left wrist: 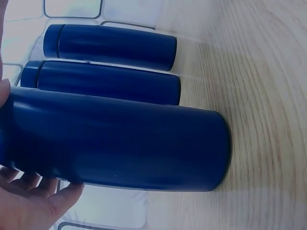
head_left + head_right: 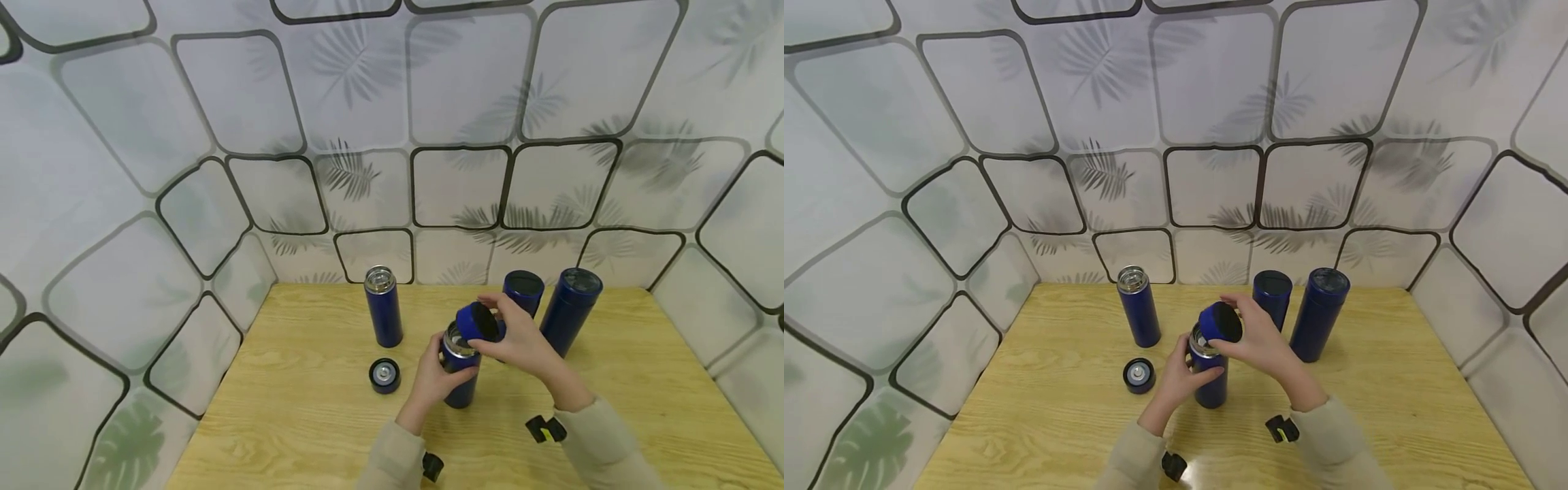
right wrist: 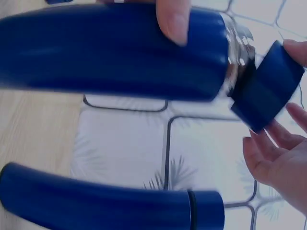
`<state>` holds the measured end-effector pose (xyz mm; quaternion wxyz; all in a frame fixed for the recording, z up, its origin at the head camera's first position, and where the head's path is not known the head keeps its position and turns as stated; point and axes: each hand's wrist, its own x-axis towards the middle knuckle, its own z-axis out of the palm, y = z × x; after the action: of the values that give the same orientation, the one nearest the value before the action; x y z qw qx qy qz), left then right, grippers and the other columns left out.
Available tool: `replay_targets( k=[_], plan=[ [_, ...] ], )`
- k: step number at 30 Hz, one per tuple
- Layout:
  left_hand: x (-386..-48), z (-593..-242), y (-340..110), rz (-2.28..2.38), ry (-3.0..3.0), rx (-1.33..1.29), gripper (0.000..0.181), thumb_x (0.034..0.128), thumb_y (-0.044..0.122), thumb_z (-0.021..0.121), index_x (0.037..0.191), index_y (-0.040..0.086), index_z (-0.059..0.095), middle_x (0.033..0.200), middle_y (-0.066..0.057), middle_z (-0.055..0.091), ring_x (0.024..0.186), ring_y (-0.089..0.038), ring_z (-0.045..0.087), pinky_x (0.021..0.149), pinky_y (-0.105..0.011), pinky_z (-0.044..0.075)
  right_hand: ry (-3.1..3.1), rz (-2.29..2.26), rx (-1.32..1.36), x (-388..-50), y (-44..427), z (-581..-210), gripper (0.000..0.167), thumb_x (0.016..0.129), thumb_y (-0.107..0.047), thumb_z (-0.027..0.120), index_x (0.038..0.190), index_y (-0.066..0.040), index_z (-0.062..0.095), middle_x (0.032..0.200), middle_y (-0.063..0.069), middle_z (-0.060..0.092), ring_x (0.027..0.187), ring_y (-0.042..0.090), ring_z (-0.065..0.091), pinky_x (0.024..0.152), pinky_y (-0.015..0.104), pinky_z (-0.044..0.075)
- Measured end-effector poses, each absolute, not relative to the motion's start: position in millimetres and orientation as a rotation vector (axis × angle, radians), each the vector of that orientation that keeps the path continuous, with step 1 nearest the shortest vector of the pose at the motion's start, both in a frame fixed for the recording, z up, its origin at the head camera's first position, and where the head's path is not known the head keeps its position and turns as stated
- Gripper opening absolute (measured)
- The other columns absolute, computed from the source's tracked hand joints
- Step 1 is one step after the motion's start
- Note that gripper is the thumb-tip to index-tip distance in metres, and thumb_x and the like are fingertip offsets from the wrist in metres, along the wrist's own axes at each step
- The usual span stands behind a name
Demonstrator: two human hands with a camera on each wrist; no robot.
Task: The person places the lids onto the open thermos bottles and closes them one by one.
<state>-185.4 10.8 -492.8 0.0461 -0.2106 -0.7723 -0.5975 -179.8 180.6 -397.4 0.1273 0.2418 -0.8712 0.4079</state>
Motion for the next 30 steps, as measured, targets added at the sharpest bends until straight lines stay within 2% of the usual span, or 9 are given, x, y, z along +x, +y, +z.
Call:
replay_targets(
  k=[4, 11, 16, 20, 24, 26, 30],
  plan=[
    [-185, -493, 11, -1.838, -2.323, -0.674, 0.059, 0.0722, 0.020, 0.074, 0.121, 0.008, 0.043, 0.112, -0.005, 0.052, 0.101, -0.016, 0.049, 0.081, -0.033, 0.043, -2.546, 1.122, 0.725, -181, 168, -402, 0.069, 0.068, -0.016, 0.076, 0.125, -0.001, 0.039, 0.119, 0.016, 0.046, 0.105, 0.029, 0.047, 0.080, 0.044, 0.042],
    [-183, -493, 12, -1.836, -2.316, -0.679, 0.060, 0.0721, 0.020, 0.073, 0.122, 0.008, 0.043, 0.113, -0.005, 0.052, 0.101, -0.016, 0.049, 0.080, -0.033, 0.044, -2.505, 1.060, 0.731, -179, 159, -414, 0.067, 0.066, -0.012, 0.078, 0.121, -0.001, 0.043, 0.115, 0.015, 0.046, 0.099, 0.028, 0.049, 0.075, 0.041, 0.044],
    [-184, -495, 11, -1.833, -2.311, -0.663, 0.059, 0.0718, 0.020, 0.074, 0.121, 0.009, 0.043, 0.111, -0.005, 0.053, 0.099, -0.015, 0.050, 0.078, -0.032, 0.044, -2.521, 1.116, 0.720, -180, 161, -421, 0.067, 0.071, -0.016, 0.075, 0.125, -0.002, 0.039, 0.121, 0.016, 0.044, 0.104, 0.030, 0.047, 0.080, 0.045, 0.041],
    [-184, -496, 11, -1.842, -2.313, -0.657, 0.060, 0.0715, 0.020, 0.074, 0.122, 0.009, 0.043, 0.110, -0.004, 0.053, 0.098, -0.015, 0.050, 0.077, -0.032, 0.044, -2.509, 1.288, 0.715, -180, 165, -425, 0.069, 0.074, -0.010, 0.072, 0.130, -0.001, 0.034, 0.125, 0.017, 0.044, 0.107, 0.031, 0.046, 0.075, 0.045, 0.042],
    [-184, -497, 11, -1.845, -2.313, -0.640, 0.060, 0.0709, 0.020, 0.075, 0.121, 0.009, 0.044, 0.110, -0.004, 0.053, 0.097, -0.015, 0.050, 0.077, -0.032, 0.044, -2.499, 1.396, 0.575, -181, 163, -430, 0.076, 0.070, -0.020, 0.076, 0.130, -0.004, 0.034, 0.121, 0.018, 0.044, 0.105, 0.029, 0.043, 0.077, 0.046, 0.039],
    [-184, -497, 11, -1.831, -2.310, -0.638, 0.060, 0.0701, 0.019, 0.076, 0.120, 0.009, 0.044, 0.109, -0.004, 0.054, 0.097, -0.015, 0.050, 0.076, -0.033, 0.044, -2.502, 1.404, 0.539, -181, 161, -434, 0.081, 0.068, -0.025, 0.078, 0.132, -0.006, 0.032, 0.121, 0.018, 0.040, 0.108, 0.028, 0.039, 0.085, 0.049, 0.034],
    [-184, -497, 11, -1.831, -2.315, -0.634, 0.061, 0.0704, 0.019, 0.075, 0.121, 0.009, 0.044, 0.111, -0.004, 0.053, 0.098, -0.015, 0.049, 0.075, -0.033, 0.044, -2.416, 1.533, 0.650, -181, 161, -441, 0.083, 0.071, -0.009, 0.074, 0.135, -0.002, 0.022, 0.127, 0.021, 0.035, 0.114, 0.034, 0.036, 0.089, 0.054, 0.029]
  ],
)
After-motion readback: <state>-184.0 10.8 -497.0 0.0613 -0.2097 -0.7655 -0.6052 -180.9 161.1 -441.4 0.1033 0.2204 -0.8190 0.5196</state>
